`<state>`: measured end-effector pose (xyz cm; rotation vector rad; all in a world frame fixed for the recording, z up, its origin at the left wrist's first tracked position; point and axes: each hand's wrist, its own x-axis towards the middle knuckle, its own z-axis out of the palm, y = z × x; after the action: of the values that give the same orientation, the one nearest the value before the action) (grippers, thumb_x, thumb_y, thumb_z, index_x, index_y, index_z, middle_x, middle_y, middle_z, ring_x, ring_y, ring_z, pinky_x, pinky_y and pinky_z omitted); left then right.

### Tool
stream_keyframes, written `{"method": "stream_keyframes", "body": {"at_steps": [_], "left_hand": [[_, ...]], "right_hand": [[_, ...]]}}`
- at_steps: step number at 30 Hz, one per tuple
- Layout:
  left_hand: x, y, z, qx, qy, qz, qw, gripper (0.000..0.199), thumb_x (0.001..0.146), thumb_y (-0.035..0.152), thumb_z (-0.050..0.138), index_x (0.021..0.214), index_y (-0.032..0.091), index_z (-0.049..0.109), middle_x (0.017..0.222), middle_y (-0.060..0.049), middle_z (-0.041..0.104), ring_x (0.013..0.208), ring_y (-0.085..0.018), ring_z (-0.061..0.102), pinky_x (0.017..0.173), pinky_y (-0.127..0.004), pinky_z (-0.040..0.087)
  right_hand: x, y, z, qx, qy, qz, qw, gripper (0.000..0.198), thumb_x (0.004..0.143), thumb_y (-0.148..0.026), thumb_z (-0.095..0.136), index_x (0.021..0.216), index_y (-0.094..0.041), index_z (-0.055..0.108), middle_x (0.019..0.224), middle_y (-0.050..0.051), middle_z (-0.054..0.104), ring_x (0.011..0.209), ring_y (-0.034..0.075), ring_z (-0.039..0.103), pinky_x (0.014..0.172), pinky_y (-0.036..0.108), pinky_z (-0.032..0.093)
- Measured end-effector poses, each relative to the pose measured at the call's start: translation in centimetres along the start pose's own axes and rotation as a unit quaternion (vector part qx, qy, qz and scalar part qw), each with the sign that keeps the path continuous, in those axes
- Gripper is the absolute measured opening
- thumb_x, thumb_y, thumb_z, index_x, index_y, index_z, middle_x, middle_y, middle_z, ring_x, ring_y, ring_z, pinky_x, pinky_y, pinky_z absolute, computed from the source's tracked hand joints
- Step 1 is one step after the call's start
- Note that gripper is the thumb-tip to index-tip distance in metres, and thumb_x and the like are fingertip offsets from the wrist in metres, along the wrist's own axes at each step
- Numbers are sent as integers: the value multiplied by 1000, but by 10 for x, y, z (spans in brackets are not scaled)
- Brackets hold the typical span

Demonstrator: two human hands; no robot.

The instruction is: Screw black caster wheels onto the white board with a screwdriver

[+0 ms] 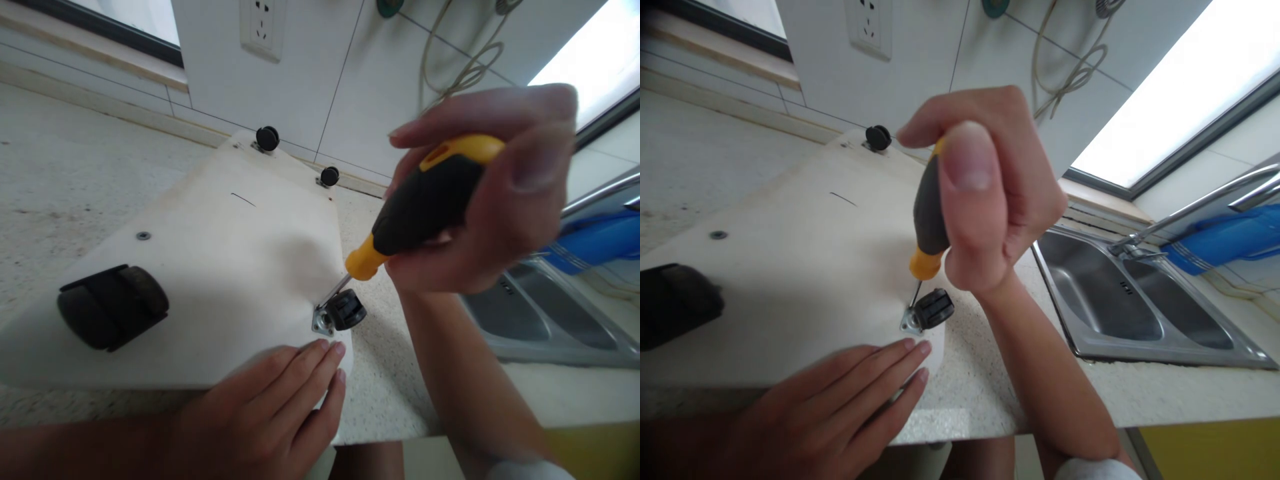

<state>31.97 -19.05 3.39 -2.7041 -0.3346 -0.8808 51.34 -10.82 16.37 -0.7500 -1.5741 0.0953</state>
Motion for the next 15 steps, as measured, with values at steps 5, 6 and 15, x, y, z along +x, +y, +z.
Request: {"method": "stream_keyframes", "body": {"at_steps": [5, 6, 15], "left_hand": [[1, -2, 0, 0, 10, 2, 1000, 40, 118, 16, 41, 134, 14, 77, 144, -10, 80, 132, -24, 71, 111, -41, 44], [1, -3, 0, 0, 13, 6, 1000, 40, 117, 16, 41, 135, 14, 77, 144, -10, 80, 132, -24, 71, 111, -41, 44], [-1, -1, 2, 2, 7, 5, 1000, 40, 117, 17, 42, 135, 13, 77, 146, -13, 78, 134, -26, 70, 112, -43, 43]], "right_hand": [[-3, 0, 18, 66, 37, -96, 993, 38, 112, -36, 43, 103, -27, 79, 116, 2, 77, 90, 17, 76, 86, 38, 66], [-3, 5, 17, 56, 44, -109, 991, 25, 108, -32, 54, 105, -27, 79, 117, 3, 76, 91, 18, 75, 87, 39, 66], [-5, 15, 9, 54, -12, -134, 989, 48, 112, -21, 31, 118, -29, 78, 126, 4, 73, 114, 19, 75, 102, 38, 60]]}}
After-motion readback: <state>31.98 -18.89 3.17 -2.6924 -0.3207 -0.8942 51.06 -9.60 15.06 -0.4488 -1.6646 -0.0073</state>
